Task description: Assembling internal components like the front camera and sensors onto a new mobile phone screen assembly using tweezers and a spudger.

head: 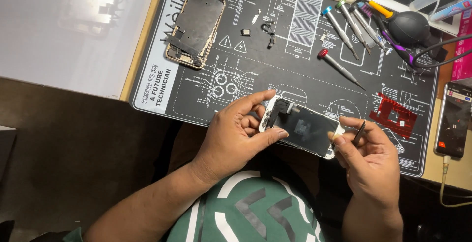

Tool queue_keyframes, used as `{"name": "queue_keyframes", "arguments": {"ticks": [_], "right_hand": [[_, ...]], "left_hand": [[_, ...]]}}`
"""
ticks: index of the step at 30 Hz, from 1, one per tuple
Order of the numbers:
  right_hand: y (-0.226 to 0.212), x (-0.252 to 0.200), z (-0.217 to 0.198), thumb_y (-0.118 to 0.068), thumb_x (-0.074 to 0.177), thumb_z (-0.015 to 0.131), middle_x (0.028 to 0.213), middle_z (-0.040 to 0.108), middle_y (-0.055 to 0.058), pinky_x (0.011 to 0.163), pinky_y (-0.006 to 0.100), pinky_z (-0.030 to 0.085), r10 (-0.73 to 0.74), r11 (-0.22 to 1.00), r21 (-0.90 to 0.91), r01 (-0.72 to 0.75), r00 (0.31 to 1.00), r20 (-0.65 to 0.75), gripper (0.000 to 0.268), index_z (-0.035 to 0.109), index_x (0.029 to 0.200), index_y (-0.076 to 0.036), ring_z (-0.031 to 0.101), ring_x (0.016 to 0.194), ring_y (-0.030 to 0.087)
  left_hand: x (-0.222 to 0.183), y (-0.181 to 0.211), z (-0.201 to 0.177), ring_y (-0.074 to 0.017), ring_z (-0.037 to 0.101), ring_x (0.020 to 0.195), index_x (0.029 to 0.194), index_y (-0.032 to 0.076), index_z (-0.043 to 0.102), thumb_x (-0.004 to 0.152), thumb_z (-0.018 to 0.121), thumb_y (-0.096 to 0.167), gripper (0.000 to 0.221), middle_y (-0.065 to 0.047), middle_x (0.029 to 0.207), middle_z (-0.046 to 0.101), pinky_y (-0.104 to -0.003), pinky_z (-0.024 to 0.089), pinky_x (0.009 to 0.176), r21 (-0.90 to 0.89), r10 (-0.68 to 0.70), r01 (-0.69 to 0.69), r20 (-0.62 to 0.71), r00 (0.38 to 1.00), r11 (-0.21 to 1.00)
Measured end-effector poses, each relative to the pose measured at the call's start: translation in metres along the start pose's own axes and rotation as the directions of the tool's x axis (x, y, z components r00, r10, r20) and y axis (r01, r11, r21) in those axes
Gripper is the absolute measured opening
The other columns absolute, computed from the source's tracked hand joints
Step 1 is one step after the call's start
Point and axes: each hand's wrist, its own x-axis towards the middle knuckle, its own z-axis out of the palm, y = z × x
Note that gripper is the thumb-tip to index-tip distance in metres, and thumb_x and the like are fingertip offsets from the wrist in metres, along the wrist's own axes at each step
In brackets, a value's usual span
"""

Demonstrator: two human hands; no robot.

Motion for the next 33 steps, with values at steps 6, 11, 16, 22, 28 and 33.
{"name": "queue_keyframes", "arguments": {"ticks": [6, 11, 16, 22, 28, 33], "right_hand": [[0.003, 0.003, -0.011, -0.007, 0.099, 0.064, 0.083, 0.066, 0.002, 0.056, 0.014, 0.044, -0.072, 0.997, 0.005, 0.073, 0.995, -0.067, 0.030, 0.063, 0.128, -0.004, 0.063, 0.073, 0.006], [-0.013, 0.009, -0.035, -0.009, 0.098, 0.063, 0.079, 0.056, 0.000, 0.060, 0.018, 0.035, -0.176, 0.983, -0.040, 0.179, 0.982, 0.069, 0.027, 0.063, 0.123, 0.001, 0.047, 0.065, 0.006], [-0.049, 0.027, -0.024, 0.004, 0.092, 0.064, 0.079, 0.060, 0.006, 0.058, 0.020, 0.038, -0.109, 0.990, -0.054, 0.131, 0.947, 0.302, 0.030, 0.065, 0.122, 0.002, 0.052, 0.070, 0.009], [-0.052, 0.054, 0.000, -0.005, 0.098, 0.064, 0.089, 0.066, 0.004, 0.070, 0.020, 0.049, -0.127, 0.965, -0.177, 0.194, 0.934, 0.333, 0.025, 0.064, 0.123, -0.003, 0.060, 0.083, 0.007], [-0.013, 0.059, 0.014, -0.007, 0.098, 0.065, 0.093, 0.067, 0.009, 0.049, 0.018, 0.038, -0.131, 0.991, 0.068, 0.117, 0.959, 0.251, 0.021, 0.061, 0.117, -0.003, 0.071, 0.080, 0.015], [-0.003, 0.061, 0.022, -0.001, 0.094, 0.068, 0.071, 0.067, 0.012, 0.049, 0.020, 0.044, -0.195, 0.980, 0.082, 0.179, 0.944, 0.265, 0.020, 0.070, 0.114, 0.003, 0.052, 0.054, 0.006]], "left_hand": [[-0.005, 0.017, -0.005, -0.0024, 0.053, 0.062, 0.137, 0.017, 0.059, 0.075, 0.082, 0.034, 0.068, 0.003, 0.084, 0.059, -0.017, 0.050, 0.065, -0.017, -0.123, 0.128, 0.166, 0.978, 0.992], [-0.001, 0.028, -0.011, -0.0068, 0.062, 0.071, 0.139, 0.022, 0.059, 0.083, 0.058, 0.054, 0.065, 0.007, 0.086, 0.067, -0.025, 0.053, 0.073, 0.193, -0.167, 0.102, 0.358, 0.918, 0.976], [0.011, 0.036, 0.009, -0.0076, 0.067, 0.086, 0.133, 0.021, 0.068, 0.086, 0.051, 0.051, 0.058, 0.006, 0.092, 0.070, -0.025, 0.052, 0.081, 0.243, -0.239, 0.136, 0.466, 0.852, 0.961], [0.031, 0.027, 0.027, -0.0081, 0.062, 0.066, 0.118, 0.025, 0.066, 0.087, 0.057, 0.028, 0.032, 0.010, 0.091, 0.076, -0.026, 0.050, 0.061, 0.332, -0.033, -0.139, 0.464, 0.885, 0.933], [0.050, 0.010, 0.023, -0.0083, 0.065, 0.075, 0.122, 0.009, 0.054, 0.086, 0.064, 0.004, 0.038, -0.007, 0.089, 0.068, -0.025, 0.061, 0.063, -0.089, -0.072, 0.098, 0.257, 0.964, 0.991], [0.059, 0.002, 0.031, -0.0213, 0.071, 0.099, 0.123, 0.004, 0.047, 0.086, 0.069, 0.006, 0.043, -0.016, 0.112, 0.069, -0.038, 0.063, 0.081, -0.126, 0.094, -0.074, 0.163, 0.982, 0.989]]}}
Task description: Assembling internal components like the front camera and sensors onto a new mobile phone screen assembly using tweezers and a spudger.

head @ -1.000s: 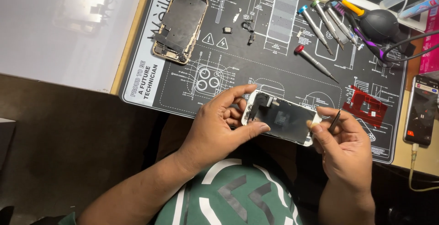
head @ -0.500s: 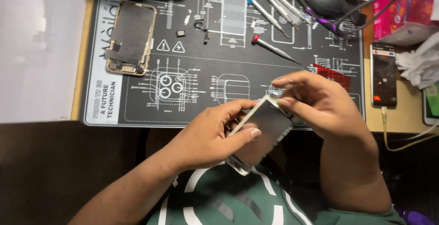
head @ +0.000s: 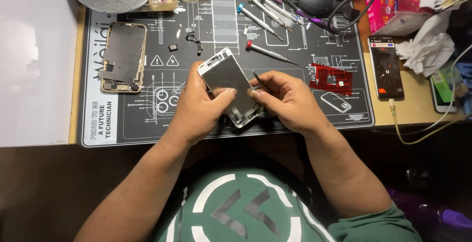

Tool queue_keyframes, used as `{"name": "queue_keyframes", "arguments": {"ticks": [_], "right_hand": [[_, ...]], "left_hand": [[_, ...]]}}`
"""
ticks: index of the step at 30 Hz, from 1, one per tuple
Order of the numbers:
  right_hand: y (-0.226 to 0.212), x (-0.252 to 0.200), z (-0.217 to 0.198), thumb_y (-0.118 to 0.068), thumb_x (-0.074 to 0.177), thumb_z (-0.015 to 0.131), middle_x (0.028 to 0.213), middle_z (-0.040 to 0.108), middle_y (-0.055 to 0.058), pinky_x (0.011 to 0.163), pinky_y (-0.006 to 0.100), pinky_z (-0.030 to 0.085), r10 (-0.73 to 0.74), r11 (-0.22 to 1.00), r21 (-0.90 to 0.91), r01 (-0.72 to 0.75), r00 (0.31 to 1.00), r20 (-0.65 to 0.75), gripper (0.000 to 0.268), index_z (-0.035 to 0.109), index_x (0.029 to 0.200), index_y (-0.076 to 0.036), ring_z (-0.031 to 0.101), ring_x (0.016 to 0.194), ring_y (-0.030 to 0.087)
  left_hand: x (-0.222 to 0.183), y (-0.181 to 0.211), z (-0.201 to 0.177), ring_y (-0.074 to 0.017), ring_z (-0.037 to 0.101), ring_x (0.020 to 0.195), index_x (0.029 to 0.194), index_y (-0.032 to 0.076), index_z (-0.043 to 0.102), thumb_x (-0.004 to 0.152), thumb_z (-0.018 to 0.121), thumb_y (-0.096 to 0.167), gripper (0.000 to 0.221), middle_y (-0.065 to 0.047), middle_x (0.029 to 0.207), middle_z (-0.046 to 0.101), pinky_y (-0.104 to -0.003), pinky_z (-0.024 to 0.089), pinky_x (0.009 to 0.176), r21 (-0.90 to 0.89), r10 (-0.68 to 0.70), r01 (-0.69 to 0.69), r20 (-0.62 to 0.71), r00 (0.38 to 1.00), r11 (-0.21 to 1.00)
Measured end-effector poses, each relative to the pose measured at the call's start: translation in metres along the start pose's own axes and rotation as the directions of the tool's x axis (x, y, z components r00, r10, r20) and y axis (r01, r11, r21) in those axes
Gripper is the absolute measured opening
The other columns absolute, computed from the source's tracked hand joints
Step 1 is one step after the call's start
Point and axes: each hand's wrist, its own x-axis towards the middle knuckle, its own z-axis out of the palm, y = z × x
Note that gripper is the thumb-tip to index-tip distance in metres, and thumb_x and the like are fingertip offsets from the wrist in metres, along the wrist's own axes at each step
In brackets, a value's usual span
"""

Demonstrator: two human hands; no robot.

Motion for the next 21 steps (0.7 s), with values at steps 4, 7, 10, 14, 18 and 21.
{"name": "queue_keyframes", "arguments": {"ticks": [4, 7, 10, 14, 18, 21], "right_hand": [[-0.010, 0.004, -0.003, -0.006, 0.094, 0.071, 0.073, 0.069, 0.007, 0.058, 0.020, 0.049, 0.003, 0.998, -0.066, -0.002, 1.000, 0.012, 0.019, 0.073, 0.112, 0.000, 0.055, 0.064, 0.006], [-0.021, 0.011, -0.004, -0.007, 0.093, 0.071, 0.071, 0.070, 0.006, 0.063, 0.024, 0.051, 0.042, 0.971, -0.238, -0.030, 0.998, 0.042, 0.016, 0.077, 0.107, -0.004, 0.057, 0.066, 0.009], [-0.029, 0.022, -0.004, -0.010, 0.093, 0.070, 0.078, 0.076, 0.010, 0.073, 0.034, 0.054, 0.081, 0.897, -0.441, -0.029, 0.992, 0.101, 0.016, 0.078, 0.106, -0.007, 0.063, 0.076, 0.015], [-0.045, 0.043, 0.003, -0.010, 0.091, 0.070, 0.088, 0.079, 0.011, 0.081, 0.040, 0.055, 0.110, 0.802, -0.597, 0.011, 0.980, 0.165, 0.016, 0.079, 0.105, -0.010, 0.071, 0.082, 0.022], [-0.041, 0.057, 0.005, -0.009, 0.088, 0.072, 0.084, 0.078, 0.011, 0.077, 0.040, 0.056, 0.050, 0.759, -0.637, 0.134, 0.964, 0.262, 0.014, 0.079, 0.100, -0.011, 0.073, 0.080, 0.026], [-0.033, 0.065, 0.007, -0.009, 0.086, 0.076, 0.085, 0.076, 0.012, 0.075, 0.040, 0.055, -0.032, 0.729, -0.646, 0.226, 0.954, 0.297, 0.012, 0.079, 0.098, -0.012, 0.071, 0.078, 0.028]], "left_hand": [[-0.004, -0.007, -0.013, -0.0261, 0.070, 0.104, 0.129, 0.005, 0.040, 0.087, 0.071, 0.008, 0.053, -0.020, 0.118, 0.065, -0.039, 0.063, 0.083, 0.067, 0.015, -0.014, -0.022, 1.000, 0.998], [-0.013, 0.005, -0.027, -0.0342, 0.074, 0.103, 0.151, 0.003, 0.023, 0.088, 0.074, 0.013, 0.081, -0.028, 0.120, 0.060, -0.032, 0.061, 0.068, 0.294, 0.233, -0.207, -0.056, 0.971, 0.933], [-0.015, 0.009, -0.034, -0.0406, 0.072, 0.099, 0.143, 0.002, 0.050, 0.082, 0.083, 0.018, 0.071, -0.026, 0.119, 0.064, -0.045, 0.061, 0.076, 0.514, 0.269, -0.211, -0.041, 0.962, 0.831], [-0.016, 0.001, -0.045, -0.0403, 0.067, 0.105, 0.146, 0.010, 0.052, 0.078, 0.083, 0.039, 0.080, -0.016, 0.111, 0.067, -0.054, 0.053, 0.086, 0.813, 0.287, -0.221, 0.069, 0.955, 0.539], [-0.019, -0.007, -0.049, -0.0316, 0.064, 0.094, 0.133, 0.009, 0.060, 0.078, 0.079, 0.060, 0.078, -0.009, 0.098, 0.064, -0.044, 0.053, 0.080, 0.925, 0.342, -0.221, 0.109, 0.933, 0.309], [-0.020, -0.012, -0.052, -0.0332, 0.059, 0.101, 0.121, 0.007, 0.063, 0.071, 0.084, 0.059, 0.076, -0.010, 0.110, 0.055, -0.045, 0.054, 0.080, 0.925, 0.377, -0.227, 0.102, 0.920, 0.304]]}}
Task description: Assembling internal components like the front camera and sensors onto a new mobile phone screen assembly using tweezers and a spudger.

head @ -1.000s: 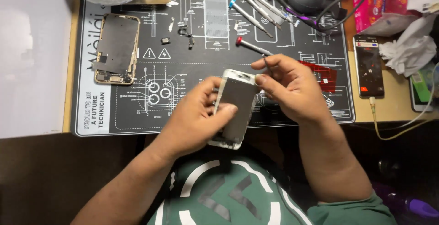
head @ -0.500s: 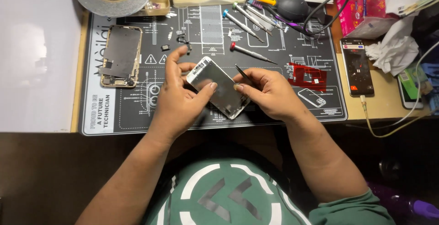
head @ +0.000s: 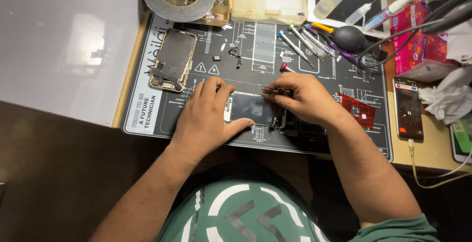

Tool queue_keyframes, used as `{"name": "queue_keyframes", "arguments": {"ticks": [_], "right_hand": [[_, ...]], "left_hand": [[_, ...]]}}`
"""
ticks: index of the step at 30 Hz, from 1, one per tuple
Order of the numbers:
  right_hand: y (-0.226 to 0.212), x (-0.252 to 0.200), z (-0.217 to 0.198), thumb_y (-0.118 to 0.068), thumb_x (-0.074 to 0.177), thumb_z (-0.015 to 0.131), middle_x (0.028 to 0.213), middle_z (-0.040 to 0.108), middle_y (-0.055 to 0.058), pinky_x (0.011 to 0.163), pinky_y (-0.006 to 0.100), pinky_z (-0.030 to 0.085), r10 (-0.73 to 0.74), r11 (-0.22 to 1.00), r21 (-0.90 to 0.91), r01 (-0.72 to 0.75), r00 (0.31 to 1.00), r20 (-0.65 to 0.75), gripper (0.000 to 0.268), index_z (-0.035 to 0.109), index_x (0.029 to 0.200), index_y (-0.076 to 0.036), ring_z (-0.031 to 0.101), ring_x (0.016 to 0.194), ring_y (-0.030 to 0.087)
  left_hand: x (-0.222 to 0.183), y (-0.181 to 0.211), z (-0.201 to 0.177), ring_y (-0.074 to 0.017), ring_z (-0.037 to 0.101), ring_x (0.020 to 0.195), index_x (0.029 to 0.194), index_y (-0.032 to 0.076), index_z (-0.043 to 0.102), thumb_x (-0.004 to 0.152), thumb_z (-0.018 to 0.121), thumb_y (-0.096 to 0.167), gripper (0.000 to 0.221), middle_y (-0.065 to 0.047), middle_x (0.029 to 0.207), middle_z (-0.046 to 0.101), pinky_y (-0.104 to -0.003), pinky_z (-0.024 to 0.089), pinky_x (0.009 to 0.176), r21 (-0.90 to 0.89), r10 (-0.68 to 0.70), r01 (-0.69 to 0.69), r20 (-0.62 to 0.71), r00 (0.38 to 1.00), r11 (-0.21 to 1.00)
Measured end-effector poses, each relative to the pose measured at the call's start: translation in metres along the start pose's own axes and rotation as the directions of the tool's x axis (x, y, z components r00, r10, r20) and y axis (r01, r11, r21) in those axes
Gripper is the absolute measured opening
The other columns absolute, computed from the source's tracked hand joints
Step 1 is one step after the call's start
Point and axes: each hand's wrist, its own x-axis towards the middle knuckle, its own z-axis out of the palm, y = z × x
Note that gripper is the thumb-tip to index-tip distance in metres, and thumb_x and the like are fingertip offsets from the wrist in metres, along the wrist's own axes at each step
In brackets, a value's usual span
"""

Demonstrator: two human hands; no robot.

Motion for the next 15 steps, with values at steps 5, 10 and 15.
{"name": "queue_keyframes", "arguments": {"ticks": [5, 10, 15], "right_hand": [[0.002, 0.009, -0.007, -0.013, 0.089, 0.077, 0.088, 0.073, 0.013, 0.073, 0.041, 0.055, -0.021, 0.998, -0.061, 0.017, 0.998, -0.065, 0.016, 0.077, 0.105, -0.008, 0.069, 0.079, 0.030], [-0.002, 0.007, -0.027, -0.014, 0.094, 0.068, 0.097, 0.074, 0.017, 0.077, 0.050, 0.056, 0.077, 0.983, -0.164, -0.082, 0.996, -0.036, 0.033, 0.064, 0.127, -0.011, 0.072, 0.090, 0.039], [-0.004, -0.017, -0.027, -0.008, 0.093, 0.065, 0.094, 0.076, 0.019, 0.078, 0.051, 0.058, 0.090, 0.932, -0.352, -0.089, 0.996, -0.013, 0.023, 0.065, 0.116, -0.007, 0.074, 0.090, 0.041]], "left_hand": [[0.004, -0.002, -0.007, -0.0357, 0.058, 0.100, 0.120, 0.001, 0.065, 0.074, 0.081, 0.063, 0.080, -0.014, 0.107, 0.056, -0.045, 0.053, 0.082, -0.094, 0.006, -0.006, 0.004, 1.000, 0.996], [0.012, -0.009, -0.016, -0.0400, 0.063, 0.100, 0.126, -0.001, 0.062, 0.084, 0.079, 0.046, 0.066, -0.018, 0.108, 0.061, -0.049, 0.053, 0.086, -0.219, -0.042, 0.052, 0.050, 0.998, 0.974], [0.040, -0.026, -0.005, -0.0321, 0.073, 0.084, 0.123, 0.008, 0.067, 0.092, 0.070, 0.028, 0.037, -0.009, 0.095, 0.066, -0.043, 0.059, 0.071, -0.054, -0.012, 0.014, 0.043, 0.999, 0.998]]}}
